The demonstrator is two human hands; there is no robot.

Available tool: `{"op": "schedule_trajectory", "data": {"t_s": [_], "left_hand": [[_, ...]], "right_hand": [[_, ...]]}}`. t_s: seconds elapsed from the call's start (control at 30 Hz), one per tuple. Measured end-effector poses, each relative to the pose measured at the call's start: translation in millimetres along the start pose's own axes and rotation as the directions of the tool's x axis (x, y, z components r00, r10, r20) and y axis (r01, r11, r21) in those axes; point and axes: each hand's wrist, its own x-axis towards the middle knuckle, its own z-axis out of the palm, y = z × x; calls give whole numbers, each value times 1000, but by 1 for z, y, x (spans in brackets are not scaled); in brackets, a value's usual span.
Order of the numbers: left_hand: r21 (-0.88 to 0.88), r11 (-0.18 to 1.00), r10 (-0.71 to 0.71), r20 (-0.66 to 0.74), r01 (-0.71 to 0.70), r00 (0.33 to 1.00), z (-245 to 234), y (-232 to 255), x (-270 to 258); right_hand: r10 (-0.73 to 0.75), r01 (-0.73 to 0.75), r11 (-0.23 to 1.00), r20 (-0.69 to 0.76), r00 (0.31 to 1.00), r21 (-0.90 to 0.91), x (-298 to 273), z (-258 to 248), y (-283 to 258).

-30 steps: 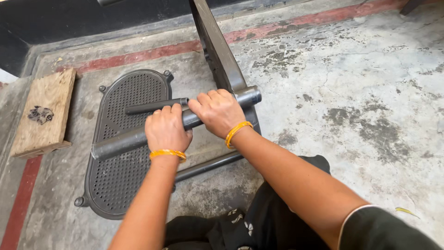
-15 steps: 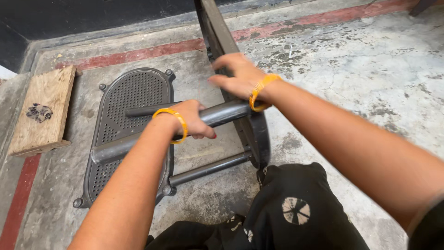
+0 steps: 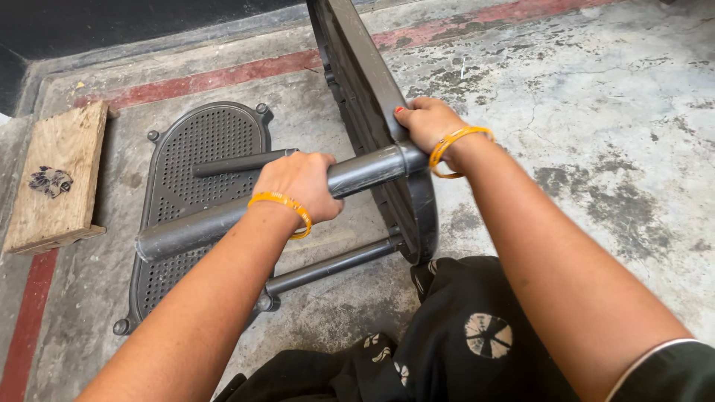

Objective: The person assembles a two-tier plastic step stool by hand. They insert and tighten the legs into the upper and lower tiers, then flip and reposition the stool to secure all components. The finished stool is placed upright on the floor.

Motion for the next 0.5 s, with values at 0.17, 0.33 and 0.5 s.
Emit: {"op": "schedule_trajectory", "data": {"t_s": [0.17,0.33,0.5], "left_hand": [[90,996,41,-277,-16,960,27,-9,-10],[108,994,27,-417,20,909,41,-16,-20],[-34,999,-38,-89,36,995,20,-24,-14]], "right_hand": [[-21,14,994,-61,998,-110,10,22,3],[-70,54,986,-92,993,-160,8,38,-2],[-124,97,957,-83,989,-273,2,50,-8]]}}
